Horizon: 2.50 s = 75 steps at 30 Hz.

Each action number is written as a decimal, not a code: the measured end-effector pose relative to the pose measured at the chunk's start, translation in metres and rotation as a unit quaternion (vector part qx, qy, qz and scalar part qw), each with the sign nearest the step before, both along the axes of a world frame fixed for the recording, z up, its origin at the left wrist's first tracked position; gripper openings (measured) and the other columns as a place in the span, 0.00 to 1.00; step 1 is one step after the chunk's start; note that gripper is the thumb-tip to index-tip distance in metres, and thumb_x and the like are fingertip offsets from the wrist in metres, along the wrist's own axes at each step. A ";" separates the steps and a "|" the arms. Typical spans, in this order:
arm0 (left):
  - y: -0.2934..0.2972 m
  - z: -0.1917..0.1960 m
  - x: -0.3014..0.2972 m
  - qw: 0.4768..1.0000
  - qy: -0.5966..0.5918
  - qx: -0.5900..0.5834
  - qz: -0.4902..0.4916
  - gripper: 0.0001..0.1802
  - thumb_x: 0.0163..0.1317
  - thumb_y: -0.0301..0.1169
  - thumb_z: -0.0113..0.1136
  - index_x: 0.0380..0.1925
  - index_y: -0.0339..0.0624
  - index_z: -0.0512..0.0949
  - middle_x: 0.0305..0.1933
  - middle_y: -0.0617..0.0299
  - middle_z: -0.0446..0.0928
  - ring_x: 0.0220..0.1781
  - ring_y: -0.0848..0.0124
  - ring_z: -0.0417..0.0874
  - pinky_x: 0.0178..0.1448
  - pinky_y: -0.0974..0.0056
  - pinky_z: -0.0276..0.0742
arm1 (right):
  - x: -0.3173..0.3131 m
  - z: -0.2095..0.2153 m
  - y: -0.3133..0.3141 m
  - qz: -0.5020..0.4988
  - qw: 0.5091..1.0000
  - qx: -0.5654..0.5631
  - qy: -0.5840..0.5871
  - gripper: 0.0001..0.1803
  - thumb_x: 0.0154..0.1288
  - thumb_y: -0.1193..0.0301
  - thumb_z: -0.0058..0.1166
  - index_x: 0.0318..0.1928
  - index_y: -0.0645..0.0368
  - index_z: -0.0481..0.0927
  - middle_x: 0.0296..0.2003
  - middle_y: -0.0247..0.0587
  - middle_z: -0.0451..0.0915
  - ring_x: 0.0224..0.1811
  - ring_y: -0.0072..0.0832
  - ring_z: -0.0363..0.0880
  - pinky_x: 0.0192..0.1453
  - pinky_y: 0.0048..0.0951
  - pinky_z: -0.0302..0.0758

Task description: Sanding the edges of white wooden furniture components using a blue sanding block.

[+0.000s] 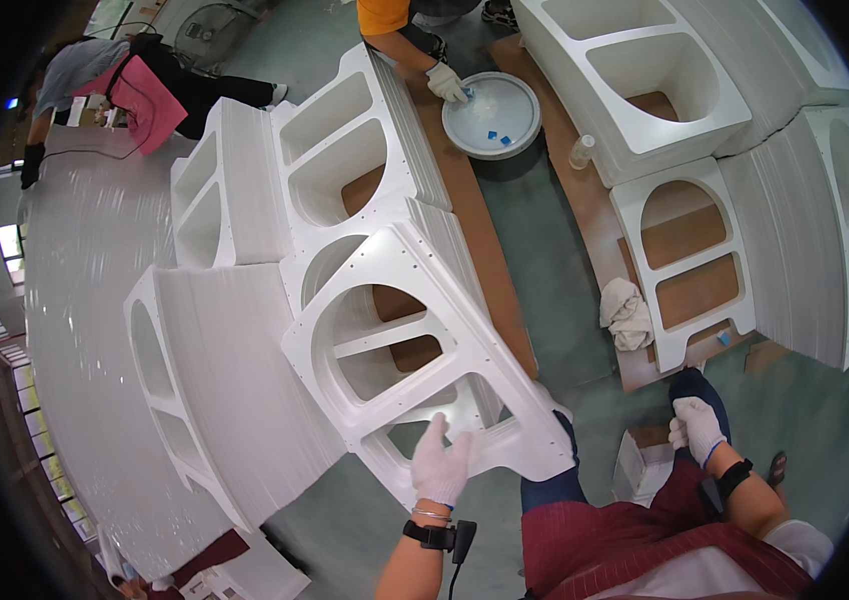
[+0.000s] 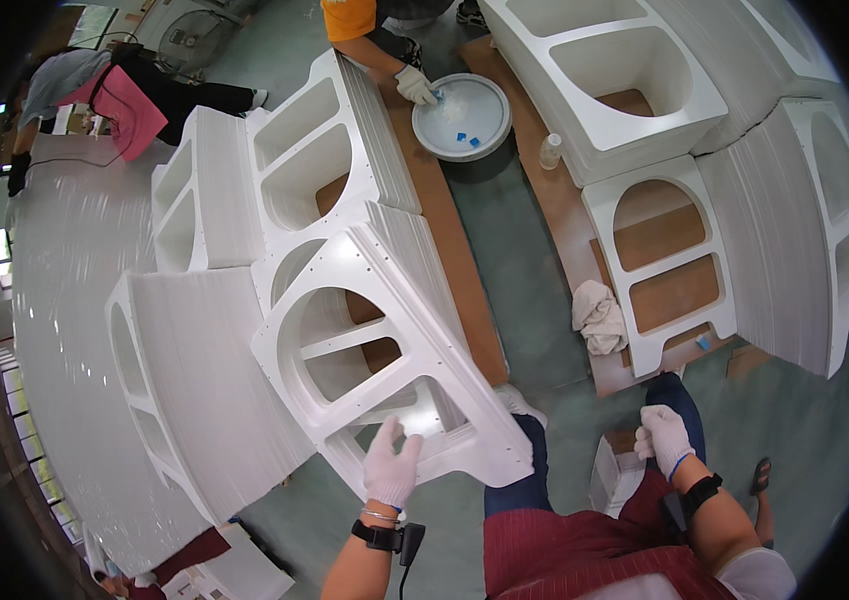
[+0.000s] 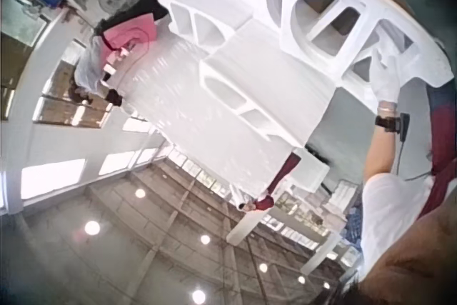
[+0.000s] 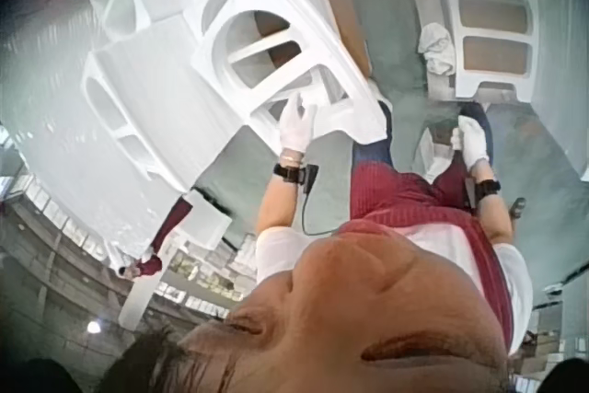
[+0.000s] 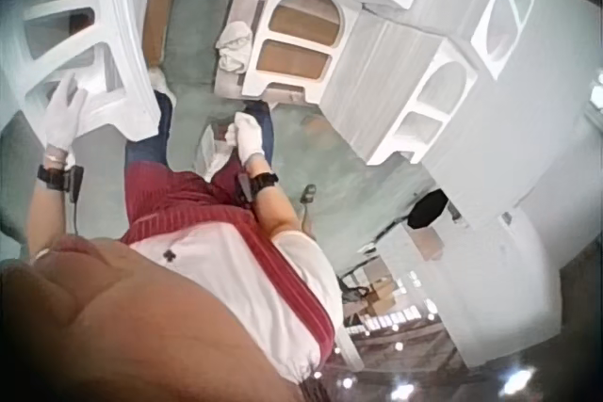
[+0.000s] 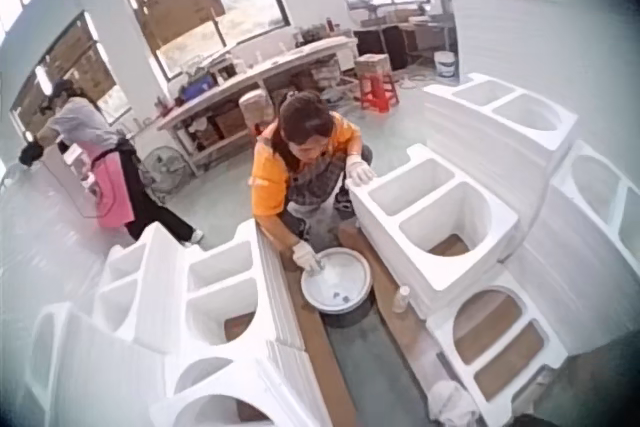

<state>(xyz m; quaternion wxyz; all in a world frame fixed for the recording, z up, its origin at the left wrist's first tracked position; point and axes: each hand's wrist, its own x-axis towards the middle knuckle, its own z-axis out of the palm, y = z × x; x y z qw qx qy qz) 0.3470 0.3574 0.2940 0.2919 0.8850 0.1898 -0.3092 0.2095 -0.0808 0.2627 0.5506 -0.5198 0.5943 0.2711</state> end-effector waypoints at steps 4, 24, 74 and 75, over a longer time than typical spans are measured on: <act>0.119 -0.018 0.002 0.982 0.023 -0.039 0.184 0.37 0.63 0.38 0.64 0.67 0.28 0.66 0.63 0.40 0.76 0.64 0.54 0.79 0.68 0.58 0.71 | 0.060 0.028 0.113 -0.002 0.998 0.031 -0.046 0.12 0.73 0.67 0.51 0.53 0.56 0.76 0.27 0.35 0.78 0.23 0.24 0.79 0.24 0.27 0.78; -0.004 -0.055 0.231 0.815 0.036 -0.364 0.449 0.35 0.68 0.28 0.58 0.70 0.25 0.57 0.70 0.41 0.66 0.71 0.60 0.69 0.73 0.61 0.65 | 0.356 -0.071 0.277 0.284 0.934 -0.079 -0.203 0.30 0.69 0.60 0.56 0.66 0.62 0.71 0.60 0.53 0.78 0.62 0.39 0.79 0.66 0.34 0.73; -0.070 -0.117 0.263 0.733 -0.087 -0.339 0.583 0.33 0.61 0.17 0.52 0.68 0.30 0.58 0.65 0.45 0.69 0.64 0.55 0.75 0.70 0.51 0.69 | 0.373 -0.113 0.278 0.456 0.818 0.035 -0.350 0.38 0.73 0.56 0.41 0.74 0.70 0.55 0.72 0.72 0.54 0.73 0.64 0.59 0.75 0.45 0.60; -0.070 -0.117 0.261 0.742 -0.090 -0.323 0.581 0.33 0.60 0.17 0.52 0.68 0.31 0.57 0.65 0.44 0.68 0.64 0.55 0.75 0.69 0.51 0.70 | 0.371 -0.115 0.279 0.461 0.814 0.037 -0.352 0.39 0.73 0.55 0.41 0.74 0.70 0.53 0.72 0.72 0.54 0.73 0.65 0.58 0.75 0.45 0.59</act>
